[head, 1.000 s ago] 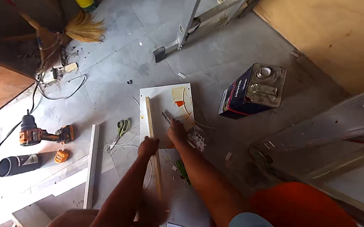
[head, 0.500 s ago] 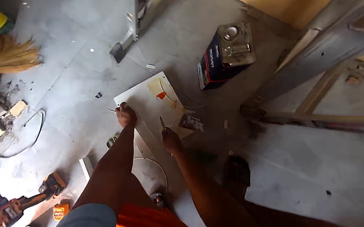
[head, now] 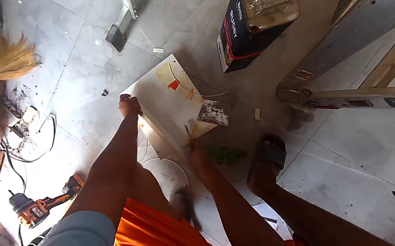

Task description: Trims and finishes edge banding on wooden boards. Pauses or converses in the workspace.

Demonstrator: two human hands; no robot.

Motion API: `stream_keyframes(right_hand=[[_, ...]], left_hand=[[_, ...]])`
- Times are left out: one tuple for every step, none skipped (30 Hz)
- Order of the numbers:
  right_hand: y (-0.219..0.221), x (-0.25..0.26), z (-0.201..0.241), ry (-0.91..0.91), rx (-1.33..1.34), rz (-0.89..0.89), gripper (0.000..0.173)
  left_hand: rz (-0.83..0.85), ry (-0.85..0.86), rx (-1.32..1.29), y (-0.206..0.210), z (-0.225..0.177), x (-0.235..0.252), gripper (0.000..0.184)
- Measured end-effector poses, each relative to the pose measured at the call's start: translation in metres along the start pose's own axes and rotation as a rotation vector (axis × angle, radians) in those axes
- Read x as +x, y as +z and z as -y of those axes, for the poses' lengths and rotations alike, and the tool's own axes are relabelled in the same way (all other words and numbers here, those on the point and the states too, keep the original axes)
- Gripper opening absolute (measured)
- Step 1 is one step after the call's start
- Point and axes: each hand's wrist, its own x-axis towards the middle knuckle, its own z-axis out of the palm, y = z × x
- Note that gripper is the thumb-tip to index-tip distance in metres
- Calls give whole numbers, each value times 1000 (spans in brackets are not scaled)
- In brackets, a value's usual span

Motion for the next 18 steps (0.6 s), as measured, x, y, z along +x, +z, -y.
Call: stream_keyframes(right_hand=[[-8,3,3,-3,4,19,50],[-17,6,6,-13,23,39,49],[-25,8,10,-27,47,59,48],[-30,9,12,-48,73,76,46],[-34,13,12,-78,104,89,43],[-36,17,13,-111,143,102,41],[-36,22,14,-140,186,114,40],[-34,28,15,-168,232,124,40],[-32,35,17,-194,274,133,39],[-30,41,22,-218,297,141,38],[-29,47,28,-238,297,144,37],[-27,52,34,-251,278,142,37],[-25,56,44,-258,244,133,37],[-25,59,54,-264,203,125,38],[-25,61,66,-274,160,122,40],[-24,64,78,-287,122,125,42],[-22,68,89,-303,88,131,44],[-20,74,99,-327,64,137,45]], left_hand=[[-35,-31,-12,5,-2,-1,36],[-77,-58,-43,10,-5,-3,37],[-116,-80,-83,14,-9,-6,41],[-144,-102,-111,17,-12,-8,46],[-165,-118,-122,19,-15,-10,51],[-178,-122,-112,19,-16,-10,53],[-177,-124,-100,19,-16,-11,53],[-169,-124,-84,18,-15,-12,52],[-153,-120,-64,17,-15,-12,51],[-141,-123,-50,17,-17,-11,50],[-134,-125,-39,18,-17,-10,50],[-132,-126,-24,18,-17,-9,50],[-133,-123,-5,18,-16,-7,51],[-130,-119,7,18,-15,-6,52],[-122,-113,14,17,-15,-6,52],[-121,-112,17,17,-15,-6,52],[-127,-114,20,17,-15,-6,52],[-132,-116,25,19,-15,-6,51]])
